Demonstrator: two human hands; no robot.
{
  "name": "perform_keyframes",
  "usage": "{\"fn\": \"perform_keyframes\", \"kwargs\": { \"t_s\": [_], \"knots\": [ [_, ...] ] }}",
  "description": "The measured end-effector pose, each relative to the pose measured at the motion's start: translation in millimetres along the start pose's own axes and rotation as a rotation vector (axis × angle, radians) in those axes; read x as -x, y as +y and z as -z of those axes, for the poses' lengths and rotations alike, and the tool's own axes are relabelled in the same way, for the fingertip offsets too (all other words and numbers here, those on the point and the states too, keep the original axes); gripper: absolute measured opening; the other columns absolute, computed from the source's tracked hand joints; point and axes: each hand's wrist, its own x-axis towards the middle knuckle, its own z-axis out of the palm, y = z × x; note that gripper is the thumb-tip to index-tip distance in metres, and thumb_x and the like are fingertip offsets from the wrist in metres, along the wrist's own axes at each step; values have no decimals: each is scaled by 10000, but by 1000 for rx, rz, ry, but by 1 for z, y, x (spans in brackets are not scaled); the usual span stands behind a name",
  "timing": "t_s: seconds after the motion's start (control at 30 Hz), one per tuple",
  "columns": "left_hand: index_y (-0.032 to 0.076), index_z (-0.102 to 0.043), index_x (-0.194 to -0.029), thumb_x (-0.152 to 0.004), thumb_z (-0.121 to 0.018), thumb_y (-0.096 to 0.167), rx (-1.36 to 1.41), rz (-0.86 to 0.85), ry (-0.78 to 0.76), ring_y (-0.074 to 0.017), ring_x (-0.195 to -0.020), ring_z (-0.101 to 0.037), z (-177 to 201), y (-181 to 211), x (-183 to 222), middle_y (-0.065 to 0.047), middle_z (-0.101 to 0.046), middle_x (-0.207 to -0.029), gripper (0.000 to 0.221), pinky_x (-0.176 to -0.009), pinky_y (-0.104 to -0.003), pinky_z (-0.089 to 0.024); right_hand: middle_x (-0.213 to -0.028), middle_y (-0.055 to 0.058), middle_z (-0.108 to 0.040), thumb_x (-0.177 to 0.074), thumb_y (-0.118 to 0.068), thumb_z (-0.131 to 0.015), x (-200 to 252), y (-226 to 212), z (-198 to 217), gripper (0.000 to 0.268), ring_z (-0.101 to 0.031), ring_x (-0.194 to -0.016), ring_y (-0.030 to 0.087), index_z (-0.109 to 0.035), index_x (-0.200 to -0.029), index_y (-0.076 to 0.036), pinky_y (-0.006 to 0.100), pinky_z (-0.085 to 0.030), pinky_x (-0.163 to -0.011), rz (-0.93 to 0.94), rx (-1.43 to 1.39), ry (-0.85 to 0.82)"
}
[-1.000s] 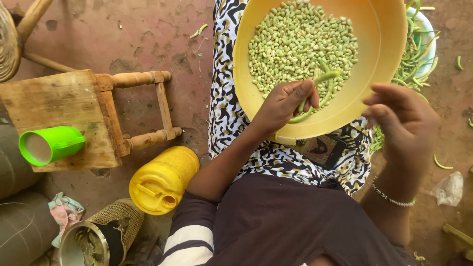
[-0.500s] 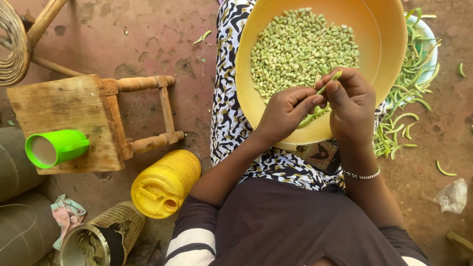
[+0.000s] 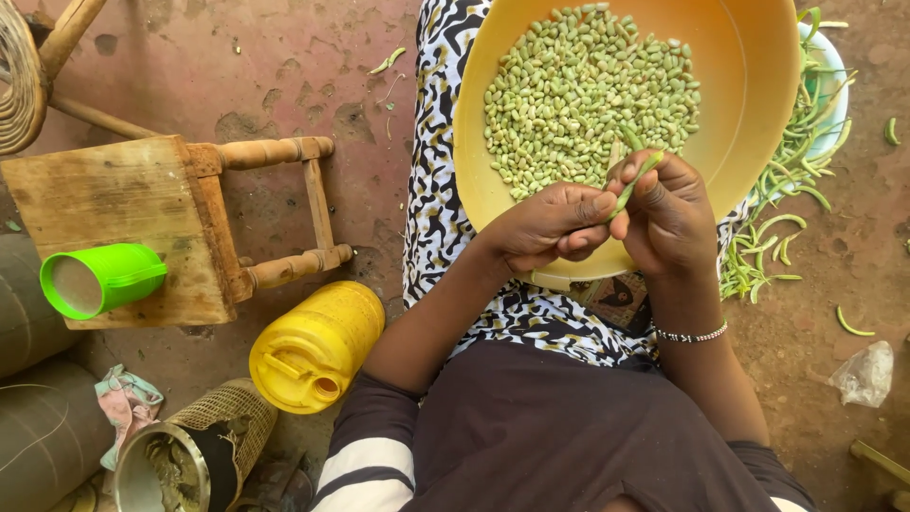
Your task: A person is manually shelling green beans, extracting the seeds into a large bowl while sitting on the ground.
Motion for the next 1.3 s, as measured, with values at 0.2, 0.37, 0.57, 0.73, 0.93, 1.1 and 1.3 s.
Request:
{"fn": "perform_keyframes", "kwargs": {
  "t_s": [0.2, 0.37, 0.57, 0.73, 0.93, 1.1, 1.3],
  "knots": [
    [17, -681, -993, -1179, -415, 273, 366, 119, -202, 18, -490, -370, 6, 5, -1, 80, -411, -554, 413, -447, -113, -350, -936, 292, -623, -1043, -174, -667, -3, 8, 31, 287, -763, -726, 323, -591, -1015, 102, 442, -682, -523, 76, 69, -12],
    [94, -744, -1145, -1108, -554, 447, -509, -93, 185, -160, -813, -646, -7, 21, 3, -58, -704, -862, 402, -711, -293, -525, -1034, 220, -656, -1064, -165, -659, -4, -5, 3, 237, -702, -700, 159, -635, -1091, 69, 338, -673, -578, 100, 240, 45],
    [158, -799, -1154, -971, -810, 335, -940, -436, 583, -149, -952, -783, -20, 20, 8, -32, -800, -955, 255, -787, -249, -612, -1086, 170, -653, -1040, -153, -754, 2, -17, -39, 214, -595, -898, 110, -732, -1063, 58, 205, -554, -717, 169, 573, 107],
    [136, -836, -1065, -968, -826, 261, -611, -398, 511, -50, -890, -702, 5, 0, -1, -41, -792, -871, 158, -772, -237, -609, -1088, 174, -583, -1067, -137, -748, 5, -18, -49, 213, -547, -942, 124, -734, -1053, 76, 208, -497, -710, 224, 697, 96],
    [3, -799, -1073, -968, -805, 175, -212, -310, 526, -133, -818, -784, 6, -5, -6, -110, -785, -835, 201, -707, -225, -666, -1069, 121, -546, -1061, -135, -715, 4, -7, -42, 237, -565, -833, 100, -721, -1119, 95, 246, -551, -733, 151, 535, 82],
    [120, -830, -1078, -1014, -774, 263, -663, -452, 678, -135, -900, -758, -12, 2, 1, -97, -802, -895, 166, -741, -294, -669, -1104, 165, -618, -1008, -228, -767, 6, -6, -42, 425, -680, -869, 164, -668, -1227, 123, 276, -609, -719, 115, 473, 130],
    [109, -839, -1065, -976, -790, 219, -751, -354, 600, -180, -900, -768, -9, 10, 4, -139, -822, -921, 149, -773, -388, -659, -1062, 183, -655, -1036, -104, -762, 1, 2, -15, 220, -704, -824, 202, -679, -1080, 94, 290, -603, -692, 102, 443, 169]
  ]
}}
